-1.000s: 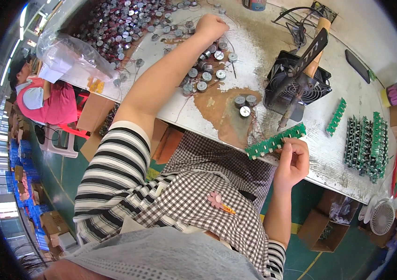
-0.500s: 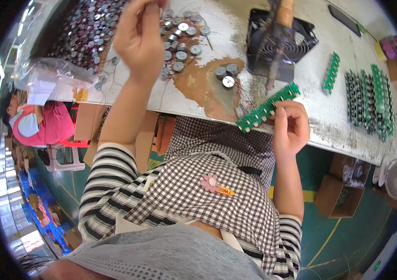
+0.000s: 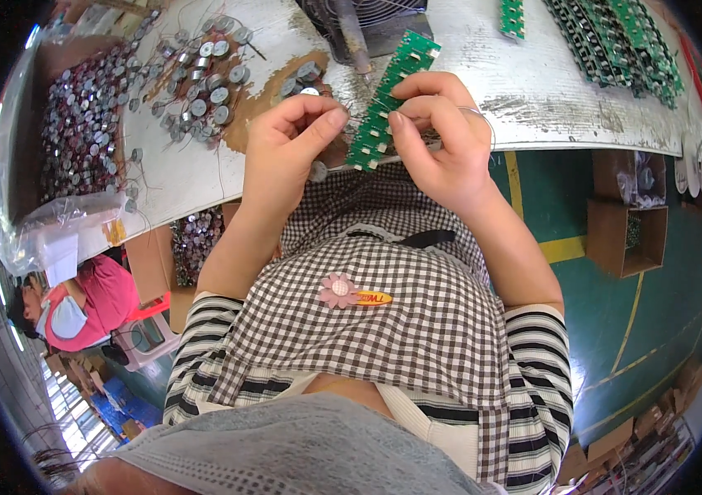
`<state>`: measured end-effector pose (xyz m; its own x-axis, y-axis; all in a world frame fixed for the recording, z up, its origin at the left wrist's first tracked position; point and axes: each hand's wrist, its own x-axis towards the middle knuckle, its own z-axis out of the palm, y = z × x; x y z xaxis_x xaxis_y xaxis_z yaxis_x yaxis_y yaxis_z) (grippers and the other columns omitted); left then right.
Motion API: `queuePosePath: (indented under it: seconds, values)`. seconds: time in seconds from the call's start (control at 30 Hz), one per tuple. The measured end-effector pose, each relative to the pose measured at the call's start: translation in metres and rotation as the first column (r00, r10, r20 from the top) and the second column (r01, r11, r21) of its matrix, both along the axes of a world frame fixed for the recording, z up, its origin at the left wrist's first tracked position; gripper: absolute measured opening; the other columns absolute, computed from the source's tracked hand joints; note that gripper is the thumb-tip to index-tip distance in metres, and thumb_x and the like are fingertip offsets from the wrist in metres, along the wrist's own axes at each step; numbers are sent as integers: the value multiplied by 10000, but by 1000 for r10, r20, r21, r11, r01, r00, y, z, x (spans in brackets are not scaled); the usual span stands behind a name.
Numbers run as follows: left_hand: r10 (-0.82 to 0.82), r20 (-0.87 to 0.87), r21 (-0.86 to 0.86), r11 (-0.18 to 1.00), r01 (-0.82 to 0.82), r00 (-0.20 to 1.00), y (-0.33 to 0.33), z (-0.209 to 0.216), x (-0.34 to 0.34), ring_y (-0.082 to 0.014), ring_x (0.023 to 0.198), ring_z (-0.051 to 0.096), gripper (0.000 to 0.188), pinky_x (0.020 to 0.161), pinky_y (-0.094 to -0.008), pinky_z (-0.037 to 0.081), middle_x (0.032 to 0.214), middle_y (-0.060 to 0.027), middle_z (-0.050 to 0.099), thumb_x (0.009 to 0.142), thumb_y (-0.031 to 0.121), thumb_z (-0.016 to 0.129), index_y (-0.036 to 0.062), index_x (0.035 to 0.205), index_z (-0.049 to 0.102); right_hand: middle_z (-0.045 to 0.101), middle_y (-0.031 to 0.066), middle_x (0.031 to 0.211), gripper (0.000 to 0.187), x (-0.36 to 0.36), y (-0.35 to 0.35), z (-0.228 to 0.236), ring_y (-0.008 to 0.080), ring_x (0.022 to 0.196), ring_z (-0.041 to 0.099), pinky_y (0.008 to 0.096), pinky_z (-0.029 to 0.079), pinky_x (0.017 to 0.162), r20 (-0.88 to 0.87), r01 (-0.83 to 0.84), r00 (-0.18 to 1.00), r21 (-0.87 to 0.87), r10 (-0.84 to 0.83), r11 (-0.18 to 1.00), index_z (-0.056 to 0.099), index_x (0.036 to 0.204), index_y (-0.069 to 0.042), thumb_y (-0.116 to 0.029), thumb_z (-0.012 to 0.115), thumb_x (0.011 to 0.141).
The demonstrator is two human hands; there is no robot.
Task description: The person solders small motor wires onto a printed circuit board using a soldering iron.
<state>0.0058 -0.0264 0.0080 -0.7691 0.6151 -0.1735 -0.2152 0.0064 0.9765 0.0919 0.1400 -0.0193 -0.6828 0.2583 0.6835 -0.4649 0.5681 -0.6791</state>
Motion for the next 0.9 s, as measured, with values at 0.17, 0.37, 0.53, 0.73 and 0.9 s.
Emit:
queuePosePath:
  seconds: [0.17, 0.37, 0.53, 0.73, 0.9]
  values:
    - [-43, -488, -82, 997, 4, 872, 6, -3, -3, -23, 666, 525, 130, 540, -181, 410, 779, -5, 607, 807, 97, 691, -19, 834, 638, 624, 173, 933, 94, 3, 1, 2, 128, 609, 601, 216, 492, 534, -1, -2, 1000, -17, 2, 1000, 555, 780, 32, 73, 636, 754]
    - [-119, -432, -66, 993, 101, 894, 14, -1, -14, -11, 600, 498, 93, 495, -180, 379, 717, 12, 602, 774, 65, 680, -12, 783, 627, 629, 175, 938, 104, -1, 4, 4, 127, 604, 599, 217, 489, 538, -41, -6, 999, 0, 6, 1000, 553, 773, 23, 69, 640, 737]
    - [-138, -224, -38, 990, 133, 965, 19, 5, -18, -18, 537, 476, 83, 477, -183, 382, 644, 28, 585, 764, 65, 677, 0, 766, 625, 630, 182, 950, 109, -5, 6, 5, 126, 593, 598, 216, 483, 533, -49, -7, 999, 24, 8, 1000, 555, 770, 19, 58, 648, 728]
    - [-102, -326, 24, 993, 116, 940, 23, 1, -23, -17, 561, 488, 81, 494, -182, 390, 649, 21, 583, 743, 60, 669, -4, 764, 625, 634, 181, 951, 103, -8, 6, 11, 145, 608, 603, 231, 480, 561, -38, 17, 999, 30, -15, 999, 563, 761, 17, 47, 656, 727]
    - [-114, -173, -93, 991, 99, 978, 19, 11, -12, -12, 575, 472, 83, 506, -191, 386, 649, 29, 580, 728, 58, 671, -9, 750, 627, 629, 192, 958, 101, 0, 3, 5, 154, 644, 606, 231, 485, 555, -23, 0, 1000, 44, 1, 999, 563, 768, 31, 60, 649, 726]
